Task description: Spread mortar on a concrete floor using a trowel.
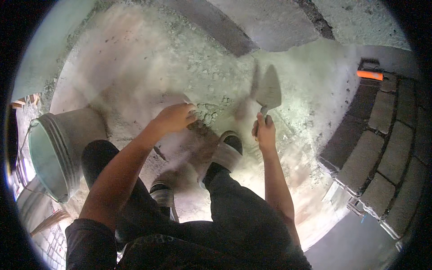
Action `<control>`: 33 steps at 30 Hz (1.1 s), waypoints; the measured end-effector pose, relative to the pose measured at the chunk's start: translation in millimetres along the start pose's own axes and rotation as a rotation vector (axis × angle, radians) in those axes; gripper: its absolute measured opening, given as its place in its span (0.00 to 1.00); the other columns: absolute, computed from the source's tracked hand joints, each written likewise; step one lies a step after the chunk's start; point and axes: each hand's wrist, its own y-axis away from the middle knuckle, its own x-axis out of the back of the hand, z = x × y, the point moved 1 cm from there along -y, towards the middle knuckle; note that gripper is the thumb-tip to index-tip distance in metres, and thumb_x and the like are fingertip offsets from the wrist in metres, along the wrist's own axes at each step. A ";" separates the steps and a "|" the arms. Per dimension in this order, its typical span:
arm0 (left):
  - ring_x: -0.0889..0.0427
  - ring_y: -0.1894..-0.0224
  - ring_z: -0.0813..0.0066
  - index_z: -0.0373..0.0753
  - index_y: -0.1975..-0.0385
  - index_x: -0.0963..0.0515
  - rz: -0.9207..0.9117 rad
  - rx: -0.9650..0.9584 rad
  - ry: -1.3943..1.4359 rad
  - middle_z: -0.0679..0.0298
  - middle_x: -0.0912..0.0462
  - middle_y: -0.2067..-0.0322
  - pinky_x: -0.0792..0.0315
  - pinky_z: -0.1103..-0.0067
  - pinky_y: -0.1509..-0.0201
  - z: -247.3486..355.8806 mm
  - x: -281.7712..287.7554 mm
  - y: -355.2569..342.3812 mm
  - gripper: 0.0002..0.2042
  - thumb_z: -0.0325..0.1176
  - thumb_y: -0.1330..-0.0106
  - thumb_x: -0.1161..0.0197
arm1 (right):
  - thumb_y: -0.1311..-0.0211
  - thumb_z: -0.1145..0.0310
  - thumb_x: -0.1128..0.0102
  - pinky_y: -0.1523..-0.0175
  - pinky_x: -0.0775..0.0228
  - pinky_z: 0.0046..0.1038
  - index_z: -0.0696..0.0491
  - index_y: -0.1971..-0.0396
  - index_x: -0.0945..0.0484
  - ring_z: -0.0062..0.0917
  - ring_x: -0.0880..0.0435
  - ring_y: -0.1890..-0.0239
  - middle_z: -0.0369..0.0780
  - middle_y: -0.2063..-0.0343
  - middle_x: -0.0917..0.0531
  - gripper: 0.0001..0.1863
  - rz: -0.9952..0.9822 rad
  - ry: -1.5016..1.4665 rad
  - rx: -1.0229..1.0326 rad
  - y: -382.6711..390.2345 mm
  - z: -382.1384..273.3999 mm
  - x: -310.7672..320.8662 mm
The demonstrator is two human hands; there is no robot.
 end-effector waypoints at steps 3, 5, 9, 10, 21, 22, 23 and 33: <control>0.19 0.51 0.47 0.36 0.46 0.25 -0.036 0.013 -0.055 0.48 0.18 0.56 0.26 0.59 0.47 -4.1 -3.9 3.0 0.22 0.48 0.31 0.41 | 0.28 0.52 0.45 0.82 0.37 0.24 0.56 0.62 0.28 0.20 0.29 0.86 0.36 0.80 0.26 0.19 -0.016 -0.385 -0.137 -17.5 -16.7 -23.9; 0.19 0.51 0.48 0.37 0.47 0.25 -0.097 0.033 -0.081 0.48 0.17 0.56 0.25 0.59 0.47 1.8 -4.7 0.3 0.22 0.48 0.30 0.42 | 0.26 0.52 0.47 0.80 0.35 0.24 0.57 0.58 0.27 0.22 0.29 0.85 0.38 0.79 0.25 0.20 -0.095 -0.426 -0.157 -28.1 -19.0 -40.8; 0.18 0.52 0.48 0.36 0.47 0.26 -0.078 0.046 -0.044 0.48 0.17 0.57 0.25 0.58 0.48 2.1 -2.6 0.8 0.22 0.47 0.30 0.42 | 0.25 0.52 0.50 0.80 0.35 0.27 0.57 0.59 0.28 0.24 0.30 0.86 0.37 0.81 0.26 0.20 0.020 -0.558 -0.113 -44.6 -22.6 -84.0; 0.18 0.52 0.48 0.36 0.47 0.26 -0.073 0.034 -0.071 0.48 0.17 0.57 0.25 0.58 0.48 -2.2 -3.9 0.5 0.22 0.47 0.30 0.42 | 0.24 0.51 0.52 0.80 0.35 0.28 0.57 0.60 0.29 0.25 0.30 0.86 0.37 0.81 0.27 0.20 0.099 -0.565 -0.078 -46.8 -21.1 -92.0; 0.18 0.52 0.47 0.37 0.46 0.26 -0.083 0.041 -0.083 0.48 0.18 0.58 0.25 0.58 0.48 -15.9 -6.7 2.2 0.21 0.45 0.31 0.41 | 0.24 0.51 0.53 0.80 0.34 0.30 0.55 0.64 0.30 0.26 0.28 0.87 0.37 0.83 0.28 0.20 -0.055 -0.390 -0.078 -38.4 -23.1 -115.4; 0.19 0.52 0.47 0.37 0.46 0.27 -0.065 0.023 -0.113 0.48 0.18 0.58 0.25 0.58 0.48 -17.7 -7.9 2.8 0.20 0.44 0.30 0.41 | 0.24 0.51 0.53 0.80 0.34 0.30 0.55 0.64 0.30 0.26 0.28 0.87 0.37 0.83 0.28 0.20 -0.059 -0.391 -0.083 -36.6 -28.1 -116.4; 0.19 0.52 0.47 0.38 0.45 0.27 -0.048 0.005 -0.144 0.48 0.18 0.57 0.25 0.59 0.48 -18.7 -9.2 4.3 0.20 0.44 0.30 0.42 | 0.24 0.52 0.53 0.80 0.35 0.30 0.55 0.65 0.30 0.26 0.29 0.86 0.37 0.83 0.29 0.19 0.032 -0.462 -0.042 -36.4 -34.4 -117.1; 0.17 0.54 0.47 0.37 0.46 0.27 -0.048 0.046 -0.111 0.49 0.17 0.60 0.25 0.58 0.50 -15.9 -5.3 -1.5 0.19 0.44 0.29 0.43 | 0.24 0.51 0.52 0.81 0.36 0.30 0.55 0.65 0.30 0.26 0.30 0.88 0.36 0.84 0.29 0.20 -0.089 -0.428 -0.185 -41.7 -17.8 -108.9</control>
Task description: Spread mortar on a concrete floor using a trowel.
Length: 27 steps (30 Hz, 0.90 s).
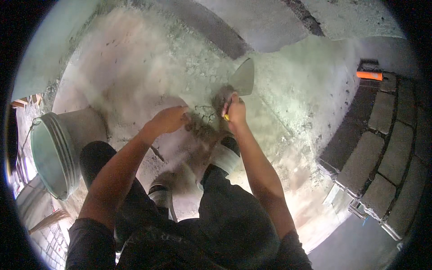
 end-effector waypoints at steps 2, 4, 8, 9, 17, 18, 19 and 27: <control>0.17 0.55 0.47 0.37 0.46 0.27 0.007 -0.017 0.042 0.48 0.17 0.61 0.25 0.58 0.50 0.3 -6.1 7.0 0.19 0.43 0.29 0.43 | 0.24 0.51 0.52 0.82 0.36 0.30 0.55 0.65 0.30 0.26 0.30 0.88 0.37 0.84 0.29 0.20 0.065 0.002 0.076 3.8 -4.7 -1.1; 0.18 0.55 0.46 0.36 0.46 0.27 -0.007 -0.010 0.032 0.48 0.17 0.60 0.25 0.58 0.50 -4.2 -2.5 1.0 0.19 0.43 0.29 0.43 | 0.24 0.51 0.53 0.82 0.37 0.30 0.54 0.65 0.30 0.26 0.30 0.88 0.37 0.84 0.28 0.20 0.139 0.005 0.159 2.4 -4.7 1.0; 0.18 0.54 0.45 0.36 0.45 0.28 0.053 -0.045 0.037 0.46 0.18 0.59 0.24 0.58 0.50 -0.8 -6.2 7.0 0.20 0.42 0.30 0.43 | 0.24 0.51 0.53 0.83 0.36 0.30 0.55 0.65 0.30 0.26 0.30 0.89 0.38 0.84 0.28 0.20 -0.056 0.112 0.074 -7.5 -0.9 0.8; 0.18 0.54 0.45 0.36 0.45 0.28 0.058 -0.044 0.035 0.46 0.18 0.59 0.24 0.58 0.50 -2.0 -3.4 5.5 0.20 0.42 0.30 0.43 | 0.24 0.51 0.53 0.83 0.36 0.30 0.55 0.65 0.30 0.26 0.30 0.89 0.38 0.84 0.27 0.20 0.044 0.041 0.147 -9.5 -6.4 2.8; 0.19 0.51 0.45 0.37 0.44 0.27 -0.003 -0.006 0.065 0.48 0.18 0.57 0.26 0.59 0.46 -9.7 -9.9 3.5 0.19 0.42 0.29 0.43 | 0.24 0.50 0.54 0.82 0.38 0.29 0.54 0.68 0.29 0.25 0.29 0.89 0.37 0.86 0.29 0.21 0.044 0.010 0.124 3.5 -2.5 -3.2; 0.19 0.51 0.45 0.37 0.44 0.27 -0.006 -0.004 0.068 0.48 0.18 0.57 0.26 0.59 0.46 -8.5 -11.8 4.1 0.19 0.42 0.29 0.43 | 0.24 0.50 0.54 0.82 0.38 0.29 0.54 0.68 0.29 0.25 0.29 0.89 0.37 0.86 0.29 0.21 0.044 0.012 0.120 2.4 -1.5 -0.8; 0.19 0.52 0.46 0.37 0.44 0.27 0.013 -0.029 0.042 0.48 0.18 0.57 0.25 0.58 0.46 -8.7 -11.0 1.8 0.19 0.43 0.29 0.43 | 0.24 0.50 0.53 0.82 0.38 0.28 0.54 0.67 0.29 0.25 0.30 0.89 0.37 0.86 0.28 0.21 0.069 -0.025 0.133 -2.3 -3.7 -0.1; 0.18 0.53 0.47 0.35 0.46 0.27 0.077 -0.019 0.043 0.47 0.18 0.58 0.24 0.59 0.48 -20.5 -2.1 12.4 0.20 0.44 0.30 0.42 | 0.26 0.49 0.50 0.83 0.38 0.26 0.56 0.64 0.27 0.23 0.30 0.87 0.36 0.84 0.28 0.22 -0.060 0.097 -0.141 35.9 -6.8 23.6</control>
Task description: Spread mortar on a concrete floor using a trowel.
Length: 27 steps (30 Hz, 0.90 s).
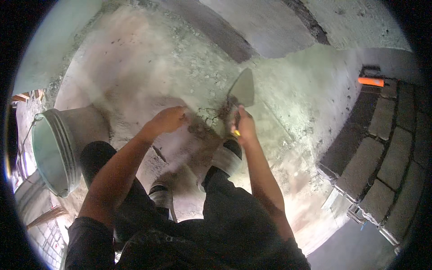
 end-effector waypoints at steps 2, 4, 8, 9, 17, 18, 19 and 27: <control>0.17 0.54 0.47 0.35 0.46 0.27 -0.017 -0.011 0.080 0.47 0.18 0.58 0.24 0.59 0.49 6.4 2.3 -1.5 0.21 0.44 0.31 0.41 | 0.26 0.49 0.50 0.84 0.38 0.26 0.56 0.64 0.26 0.22 0.30 0.88 0.36 0.84 0.28 0.22 0.008 0.088 0.013 3.6 -12.2 26.6; 0.17 0.54 0.47 0.35 0.46 0.27 -0.012 -0.022 0.054 0.47 0.18 0.59 0.24 0.59 0.49 7.3 1.9 -0.8 0.22 0.45 0.31 0.41 | 0.26 0.47 0.50 0.84 0.38 0.27 0.57 0.63 0.26 0.23 0.30 0.89 0.37 0.84 0.27 0.24 -0.005 0.187 0.011 0.0 -23.0 39.3; 0.17 0.56 0.47 0.35 0.46 0.27 -0.022 -0.013 0.017 0.47 0.17 0.59 0.24 0.59 0.49 4.2 -5.8 -0.4 0.22 0.45 0.31 0.41 | 0.25 0.48 0.51 0.82 0.36 0.28 0.57 0.64 0.27 0.25 0.29 0.89 0.38 0.84 0.27 0.24 -0.123 0.425 0.019 8.8 -9.3 12.5; 0.17 0.56 0.47 0.35 0.46 0.27 -0.021 -0.007 0.018 0.47 0.17 0.59 0.24 0.59 0.49 3.2 -8.1 -1.0 0.22 0.45 0.31 0.41 | 0.25 0.48 0.51 0.82 0.36 0.28 0.57 0.64 0.27 0.25 0.29 0.89 0.38 0.84 0.27 0.24 -0.128 0.427 0.017 11.9 -3.8 9.4; 0.18 0.54 0.45 0.35 0.45 0.27 -0.012 -0.004 0.067 0.47 0.18 0.58 0.24 0.58 0.49 1.7 -5.1 5.9 0.22 0.44 0.31 0.41 | 0.26 0.48 0.51 0.79 0.34 0.27 0.59 0.63 0.25 0.23 0.28 0.89 0.40 0.83 0.25 0.25 -0.067 0.786 0.174 19.5 -33.6 37.8; 0.18 0.54 0.45 0.35 0.45 0.27 -0.009 -0.015 0.068 0.47 0.18 0.58 0.24 0.58 0.49 3.8 -3.9 2.0 0.22 0.44 0.31 0.41 | 0.26 0.48 0.52 0.79 0.33 0.28 0.59 0.63 0.25 0.23 0.28 0.89 0.40 0.83 0.25 0.25 -0.058 0.753 0.164 10.6 -35.7 45.9; 0.18 0.54 0.46 0.35 0.45 0.28 -0.033 0.002 0.024 0.47 0.18 0.57 0.24 0.58 0.49 6.1 -3.5 0.0 0.22 0.44 0.31 0.41 | 0.26 0.48 0.53 0.78 0.32 0.28 0.59 0.64 0.25 0.24 0.27 0.88 0.40 0.83 0.25 0.25 -0.052 0.718 0.148 2.9 -30.8 54.4; 0.18 0.53 0.46 0.34 0.45 0.28 -0.045 0.029 -0.006 0.45 0.18 0.56 0.25 0.57 0.49 0.7 -5.5 2.9 0.22 0.44 0.31 0.41 | 0.27 0.47 0.51 0.77 0.32 0.31 0.64 0.63 0.26 0.27 0.25 0.88 0.42 0.85 0.25 0.29 -0.037 0.888 0.174 33.3 -6.3 23.8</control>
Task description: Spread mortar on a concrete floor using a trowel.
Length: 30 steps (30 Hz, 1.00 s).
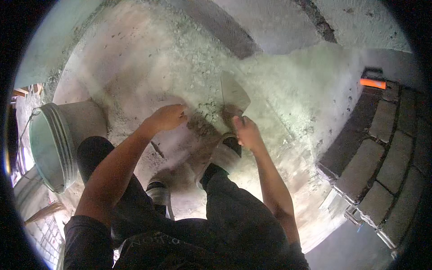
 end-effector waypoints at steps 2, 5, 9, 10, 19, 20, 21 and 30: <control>0.18 0.52 0.46 0.33 0.44 0.28 -0.075 0.017 -0.022 0.45 0.18 0.56 0.24 0.58 0.48 10.2 7.2 -0.1 0.23 0.44 0.31 0.42 | 0.27 0.47 0.52 0.75 0.30 0.33 0.65 0.62 0.26 0.30 0.23 0.86 0.43 0.84 0.25 0.30 -0.013 -0.071 -0.050 -0.4 9.4 12.7; 0.17 0.53 0.46 0.33 0.43 0.29 -0.092 0.020 -0.036 0.45 0.18 0.57 0.24 0.58 0.49 9.4 5.3 -4.2 0.23 0.43 0.31 0.42 | 0.27 0.46 0.53 0.68 0.27 0.36 0.67 0.60 0.27 0.37 0.20 0.80 0.46 0.82 0.24 0.31 -0.028 0.008 0.284 -11.4 52.8 6.4; 0.17 0.53 0.47 0.33 0.44 0.28 -0.061 0.029 -0.017 0.46 0.17 0.58 0.24 0.58 0.48 4.3 -0.6 -1.7 0.23 0.44 0.30 0.42 | 0.25 0.45 0.56 0.59 0.26 0.44 0.65 0.61 0.27 0.50 0.17 0.68 0.53 0.75 0.20 0.31 -0.043 0.140 0.107 1.9 37.7 -42.3; 0.17 0.53 0.47 0.33 0.44 0.28 -0.062 0.028 -0.022 0.46 0.17 0.57 0.24 0.58 0.48 4.0 0.7 -0.9 0.23 0.44 0.30 0.42 | 0.25 0.45 0.57 0.59 0.26 0.46 0.64 0.62 0.27 0.49 0.16 0.67 0.54 0.75 0.20 0.30 -0.005 0.138 0.125 4.3 31.8 -45.9; 0.17 0.52 0.47 0.33 0.42 0.29 -0.053 0.022 0.009 0.47 0.17 0.56 0.24 0.59 0.47 0.6 7.8 5.7 0.23 0.43 0.30 0.42 | 0.25 0.50 0.53 0.68 0.24 0.42 0.64 0.66 0.28 0.50 0.16 0.75 0.56 0.78 0.20 0.27 0.073 0.121 0.144 -0.8 1.5 -8.3; 0.17 0.52 0.47 0.33 0.42 0.29 -0.046 0.032 0.013 0.47 0.17 0.56 0.24 0.59 0.47 -2.0 6.2 6.1 0.23 0.43 0.30 0.41 | 0.25 0.49 0.53 0.66 0.24 0.43 0.64 0.65 0.27 0.50 0.16 0.75 0.56 0.78 0.20 0.27 0.080 0.121 0.127 1.9 -4.1 -13.5; 0.17 0.52 0.47 0.33 0.42 0.29 -0.043 0.035 0.014 0.47 0.17 0.56 0.24 0.59 0.47 -4.8 5.4 5.3 0.23 0.43 0.30 0.41 | 0.26 0.48 0.52 0.60 0.24 0.47 0.64 0.63 0.26 0.53 0.16 0.71 0.60 0.72 0.19 0.28 0.013 0.208 0.067 -0.5 -1.8 -18.7; 0.17 0.52 0.47 0.35 0.43 0.29 -0.057 0.040 0.010 0.47 0.17 0.56 0.24 0.59 0.48 -2.4 6.7 6.6 0.21 0.41 0.30 0.43 | 0.27 0.47 0.53 0.55 0.25 0.51 0.63 0.52 0.24 0.58 0.17 0.60 0.60 0.68 0.17 0.29 0.149 0.493 0.253 -19.9 -25.8 -0.4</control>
